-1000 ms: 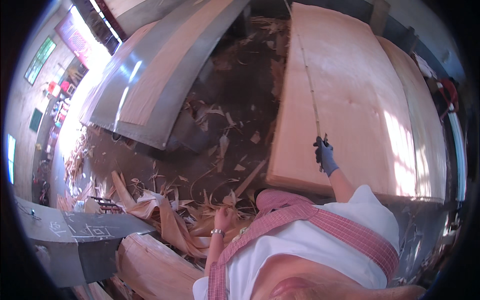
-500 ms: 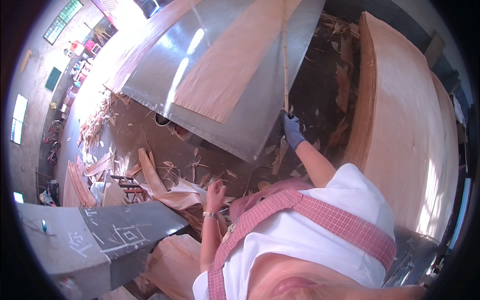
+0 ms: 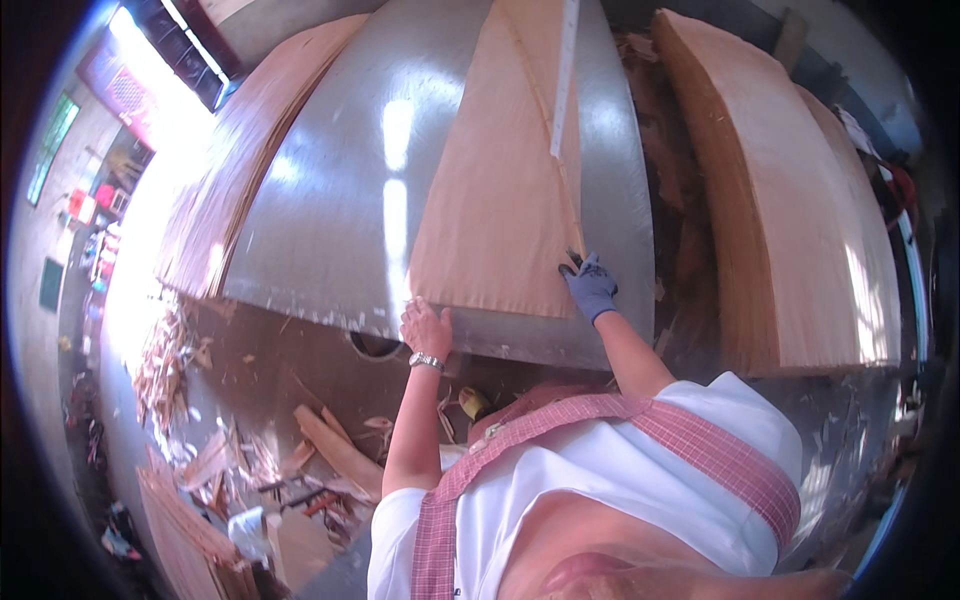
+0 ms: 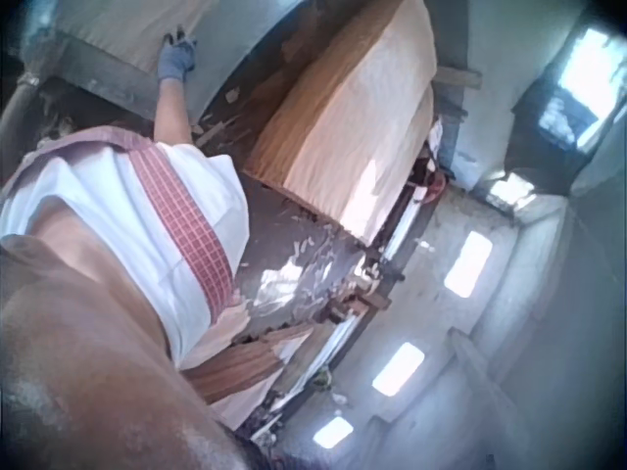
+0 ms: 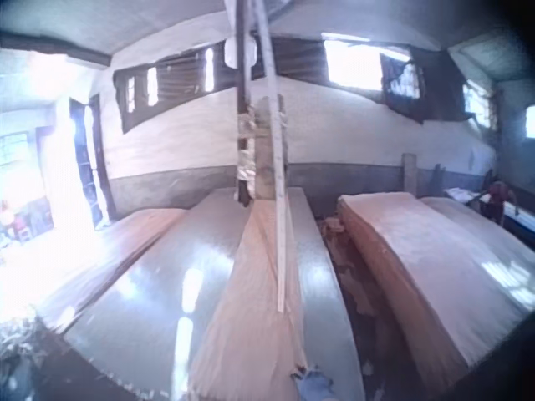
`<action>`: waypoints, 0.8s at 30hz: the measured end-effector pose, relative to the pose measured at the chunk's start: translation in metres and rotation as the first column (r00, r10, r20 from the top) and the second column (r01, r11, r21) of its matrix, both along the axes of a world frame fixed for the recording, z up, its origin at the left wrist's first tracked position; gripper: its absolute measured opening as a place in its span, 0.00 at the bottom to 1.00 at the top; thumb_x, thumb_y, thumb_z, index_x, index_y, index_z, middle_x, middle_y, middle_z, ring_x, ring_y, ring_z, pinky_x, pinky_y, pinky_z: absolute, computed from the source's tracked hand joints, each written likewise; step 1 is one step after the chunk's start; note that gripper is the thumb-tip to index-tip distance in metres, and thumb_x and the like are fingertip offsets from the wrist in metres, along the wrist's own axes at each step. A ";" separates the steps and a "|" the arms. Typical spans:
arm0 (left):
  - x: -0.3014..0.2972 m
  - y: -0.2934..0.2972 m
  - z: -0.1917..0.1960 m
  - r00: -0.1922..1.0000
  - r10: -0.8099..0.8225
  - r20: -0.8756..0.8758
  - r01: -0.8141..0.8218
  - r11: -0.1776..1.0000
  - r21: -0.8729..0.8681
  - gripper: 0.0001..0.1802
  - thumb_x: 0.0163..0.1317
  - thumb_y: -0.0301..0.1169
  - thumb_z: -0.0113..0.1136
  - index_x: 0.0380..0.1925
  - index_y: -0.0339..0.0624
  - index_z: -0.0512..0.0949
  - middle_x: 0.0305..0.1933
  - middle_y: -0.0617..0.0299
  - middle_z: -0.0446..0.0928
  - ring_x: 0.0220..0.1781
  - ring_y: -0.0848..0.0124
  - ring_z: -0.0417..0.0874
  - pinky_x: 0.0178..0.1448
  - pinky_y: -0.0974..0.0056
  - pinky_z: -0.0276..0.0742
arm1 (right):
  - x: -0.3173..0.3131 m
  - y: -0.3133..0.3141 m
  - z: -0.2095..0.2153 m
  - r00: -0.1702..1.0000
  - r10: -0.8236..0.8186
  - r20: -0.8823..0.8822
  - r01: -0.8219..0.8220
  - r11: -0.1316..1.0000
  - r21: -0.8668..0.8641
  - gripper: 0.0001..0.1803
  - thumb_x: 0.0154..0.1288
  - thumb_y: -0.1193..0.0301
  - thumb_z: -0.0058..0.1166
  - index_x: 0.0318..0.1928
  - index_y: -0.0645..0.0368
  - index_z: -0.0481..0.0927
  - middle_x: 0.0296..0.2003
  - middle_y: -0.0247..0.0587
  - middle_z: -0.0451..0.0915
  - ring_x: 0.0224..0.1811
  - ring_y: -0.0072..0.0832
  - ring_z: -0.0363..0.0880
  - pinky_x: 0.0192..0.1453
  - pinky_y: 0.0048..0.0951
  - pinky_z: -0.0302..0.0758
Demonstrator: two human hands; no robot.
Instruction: The person measures thin wood veneer sheets with a wooden stick, cuts them to size using a utility knife, and moves the sheets between stacks on a metal table.
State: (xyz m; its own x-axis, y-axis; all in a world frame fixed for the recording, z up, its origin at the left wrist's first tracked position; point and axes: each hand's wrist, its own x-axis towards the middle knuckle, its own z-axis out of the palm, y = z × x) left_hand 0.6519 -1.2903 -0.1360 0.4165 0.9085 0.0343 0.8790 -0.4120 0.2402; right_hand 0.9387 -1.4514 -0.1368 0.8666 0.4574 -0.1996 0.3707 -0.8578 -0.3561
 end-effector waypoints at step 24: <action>0.043 0.047 -0.074 0.860 0.221 0.460 0.289 0.533 -0.795 0.16 0.50 0.34 0.68 0.33 0.31 0.82 0.28 0.58 0.83 0.30 0.70 0.84 0.32 0.64 0.79 | -0.013 -0.084 -0.073 0.964 -0.267 0.016 0.264 0.958 0.113 0.28 0.58 0.54 0.55 0.51 0.61 0.75 0.45 0.60 0.80 0.48 0.54 0.79 0.56 0.48 0.74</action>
